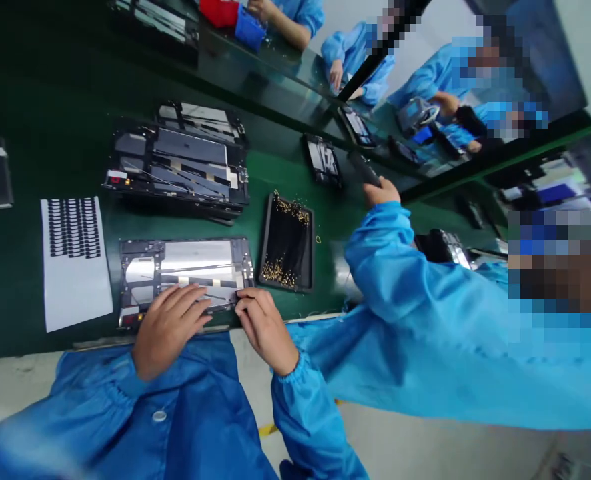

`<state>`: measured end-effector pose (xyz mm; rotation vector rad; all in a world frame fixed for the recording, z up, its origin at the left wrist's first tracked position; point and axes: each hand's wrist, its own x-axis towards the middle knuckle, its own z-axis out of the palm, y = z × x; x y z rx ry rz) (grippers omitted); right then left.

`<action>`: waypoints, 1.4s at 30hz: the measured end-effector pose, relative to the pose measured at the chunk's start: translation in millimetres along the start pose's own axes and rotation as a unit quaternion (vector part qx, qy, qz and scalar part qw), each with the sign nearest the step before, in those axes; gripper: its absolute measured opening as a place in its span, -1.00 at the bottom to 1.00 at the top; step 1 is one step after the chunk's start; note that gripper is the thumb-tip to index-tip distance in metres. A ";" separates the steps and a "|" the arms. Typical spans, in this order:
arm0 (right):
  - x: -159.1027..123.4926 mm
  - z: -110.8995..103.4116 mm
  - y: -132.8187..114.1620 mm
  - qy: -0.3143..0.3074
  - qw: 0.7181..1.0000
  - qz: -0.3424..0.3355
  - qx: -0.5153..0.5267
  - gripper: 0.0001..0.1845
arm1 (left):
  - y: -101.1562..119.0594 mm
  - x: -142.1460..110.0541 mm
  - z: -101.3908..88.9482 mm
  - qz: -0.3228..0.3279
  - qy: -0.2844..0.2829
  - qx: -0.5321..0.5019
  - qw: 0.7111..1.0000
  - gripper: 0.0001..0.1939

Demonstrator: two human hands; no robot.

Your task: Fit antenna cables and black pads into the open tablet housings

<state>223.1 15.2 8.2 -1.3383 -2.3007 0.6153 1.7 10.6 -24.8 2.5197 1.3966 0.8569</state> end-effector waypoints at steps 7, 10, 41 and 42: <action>2.4 9.6 -8.0 0.006 1.000 -0.023 0.007 -0.87 | -28.0 -3.6 -16.3 0.020 -0.038 -0.027 0.999 -0.76; 7.0 18.0 -17.0 -0.001 1.000 -0.023 -0.004 -0.88 | -17.9 -1.2 -15.2 0.001 -0.027 -0.057 0.998 -0.79; 3.1 24.7 -11.8 0.056 0.996 0.035 0.062 -0.84 | -9.0 6.0 -1.8 -0.008 -0.021 -0.065 0.998 -0.90; 1.7 25.3 -10.9 0.063 0.995 0.041 0.062 -0.84 | -8.5 6.1 -2.3 -0.007 -0.020 -0.064 0.998 -0.90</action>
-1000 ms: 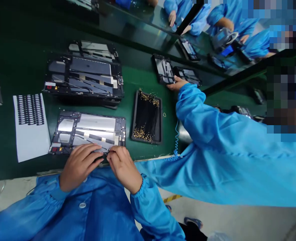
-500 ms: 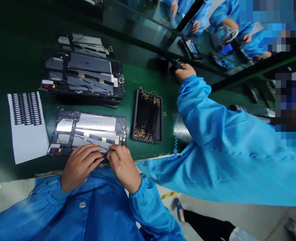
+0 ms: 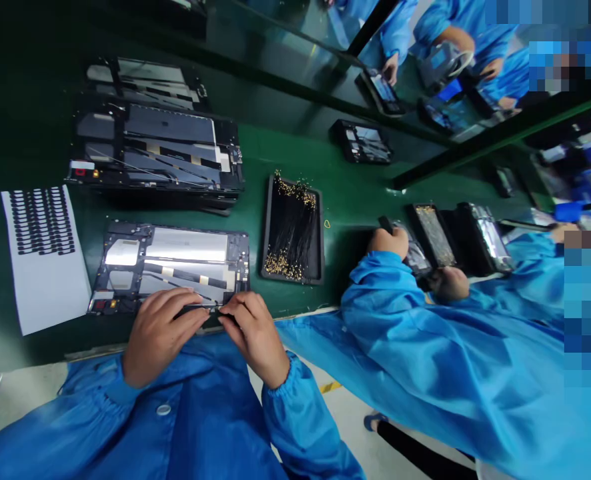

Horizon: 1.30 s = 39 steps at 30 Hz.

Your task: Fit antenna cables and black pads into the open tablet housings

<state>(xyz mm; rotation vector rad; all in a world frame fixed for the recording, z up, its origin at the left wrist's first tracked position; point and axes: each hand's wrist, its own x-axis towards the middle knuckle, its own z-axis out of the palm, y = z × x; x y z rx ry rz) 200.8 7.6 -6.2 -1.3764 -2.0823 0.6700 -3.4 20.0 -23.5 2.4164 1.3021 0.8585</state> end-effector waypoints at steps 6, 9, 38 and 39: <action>0.9 5.1 -0.8 0.000 1.000 0.003 -0.027 -0.91 | 2.5 3.4 -0.9 0.005 0.001 0.005 1.000 -0.89; 1.9 5.4 -1.0 -0.011 0.999 0.009 -0.031 -0.92 | 1.0 3.8 0.7 0.006 -0.003 -0.001 1.000 -0.87; -32.2 42.9 3.9 0.147 0.964 -0.109 -0.192 -0.42 | -5.2 -10.9 -0.7 0.108 0.017 0.054 0.993 -0.76; -32.3 42.2 2.2 0.141 0.964 -0.109 -0.195 -0.43 | -5.2 -10.6 -1.9 0.102 0.014 0.045 0.994 -0.77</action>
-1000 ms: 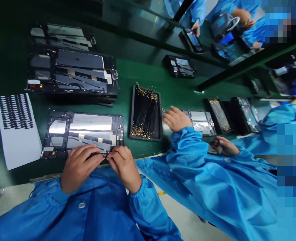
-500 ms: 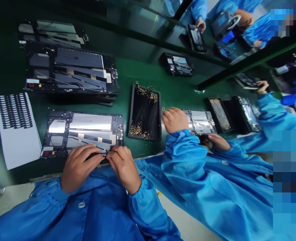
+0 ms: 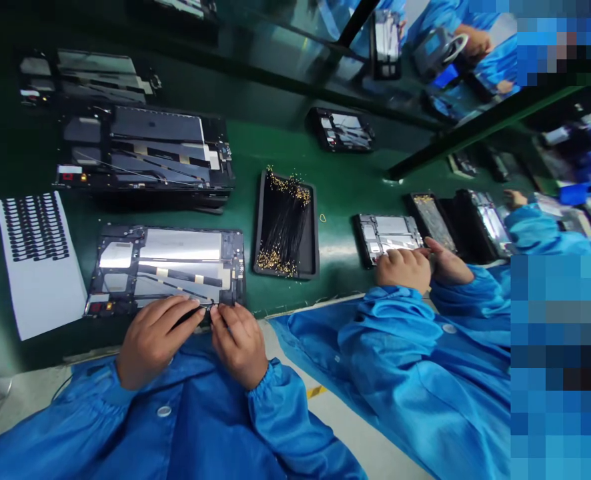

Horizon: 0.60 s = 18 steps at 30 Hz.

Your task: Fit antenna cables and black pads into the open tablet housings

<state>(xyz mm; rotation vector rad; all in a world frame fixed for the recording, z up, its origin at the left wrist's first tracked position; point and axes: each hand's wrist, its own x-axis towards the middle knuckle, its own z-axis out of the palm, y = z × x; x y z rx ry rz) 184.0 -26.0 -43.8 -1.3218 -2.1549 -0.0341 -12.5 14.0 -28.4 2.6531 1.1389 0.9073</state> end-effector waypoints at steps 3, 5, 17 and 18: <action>1.8 -4.0 -5.5 -0.038 0.999 0.011 -0.012 -0.47 | -2.7 -0.6 -9.7 -0.036 0.000 -0.020 0.999 -0.78; 2.7 -4.7 -9.8 -0.051 0.998 0.028 -0.033 -0.51 | -7.8 -4.8 -21.2 -0.073 0.011 -0.006 0.997 -0.71; -6.0 2.7 -3.3 -0.011 0.994 0.092 0.052 -0.41 | -36.7 -40.5 -52.6 -0.327 0.050 0.133 0.934 -0.46; -4.3 4.3 -2.1 0.002 0.989 0.137 0.054 -0.41 | -37.9 -41.4 -50.9 -0.331 0.052 0.122 0.934 -0.42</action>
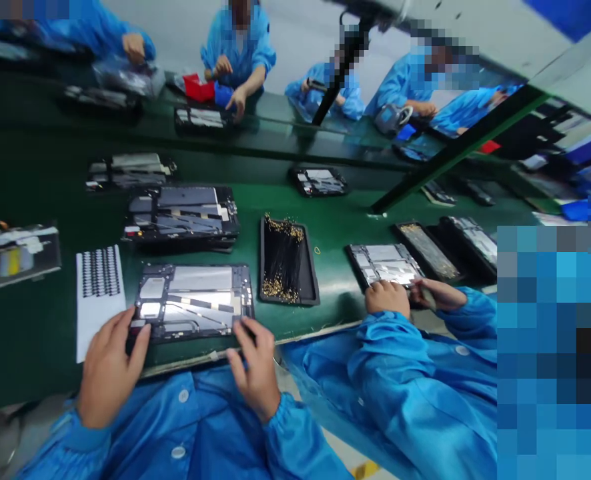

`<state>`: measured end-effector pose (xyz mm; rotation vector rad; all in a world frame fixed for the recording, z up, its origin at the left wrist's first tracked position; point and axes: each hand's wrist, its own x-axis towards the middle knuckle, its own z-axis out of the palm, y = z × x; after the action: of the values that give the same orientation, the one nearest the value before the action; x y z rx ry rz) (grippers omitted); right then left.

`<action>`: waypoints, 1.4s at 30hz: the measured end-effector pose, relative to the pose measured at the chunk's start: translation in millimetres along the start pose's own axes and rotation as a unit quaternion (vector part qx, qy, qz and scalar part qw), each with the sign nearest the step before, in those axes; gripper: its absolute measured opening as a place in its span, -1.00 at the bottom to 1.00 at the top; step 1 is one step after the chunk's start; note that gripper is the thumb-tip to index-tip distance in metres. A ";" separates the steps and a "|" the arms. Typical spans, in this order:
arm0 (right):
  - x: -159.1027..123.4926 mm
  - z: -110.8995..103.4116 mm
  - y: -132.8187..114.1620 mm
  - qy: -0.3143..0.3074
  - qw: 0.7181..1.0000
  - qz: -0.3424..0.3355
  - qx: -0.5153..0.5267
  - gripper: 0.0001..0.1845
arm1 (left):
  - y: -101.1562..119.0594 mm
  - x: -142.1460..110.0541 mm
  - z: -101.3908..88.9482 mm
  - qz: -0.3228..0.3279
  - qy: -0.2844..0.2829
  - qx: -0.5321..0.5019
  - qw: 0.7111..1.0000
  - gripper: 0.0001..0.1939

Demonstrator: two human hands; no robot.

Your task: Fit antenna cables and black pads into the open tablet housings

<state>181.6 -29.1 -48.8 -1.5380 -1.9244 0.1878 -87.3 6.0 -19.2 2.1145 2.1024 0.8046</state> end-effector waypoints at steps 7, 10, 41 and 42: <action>15.2 22.1 7.3 0.059 0.987 0.142 0.055 -0.50 | -9.7 -3.9 8.0 -0.078 -0.005 -0.119 0.990 -0.40; 10.8 27.2 16.5 0.078 0.974 0.166 0.131 -0.49 | -11.7 -14.0 7.9 -0.097 0.001 -0.168 0.981 -0.46; 487.9 122.7 -116.1 -0.321 0.925 0.112 0.169 -0.77 | -218.2 327.9 -49.1 -0.344 0.045 -0.159 0.925 -0.59; 501.2 144.1 -125.6 -0.335 0.918 0.133 0.164 -0.74 | -227.6 337.5 -42.9 -0.360 0.044 -0.154 0.919 -0.59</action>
<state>-49.2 431.0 102.0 -1.6133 -2.0076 1.2321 -333.9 327.8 37.0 1.0330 2.3356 1.0239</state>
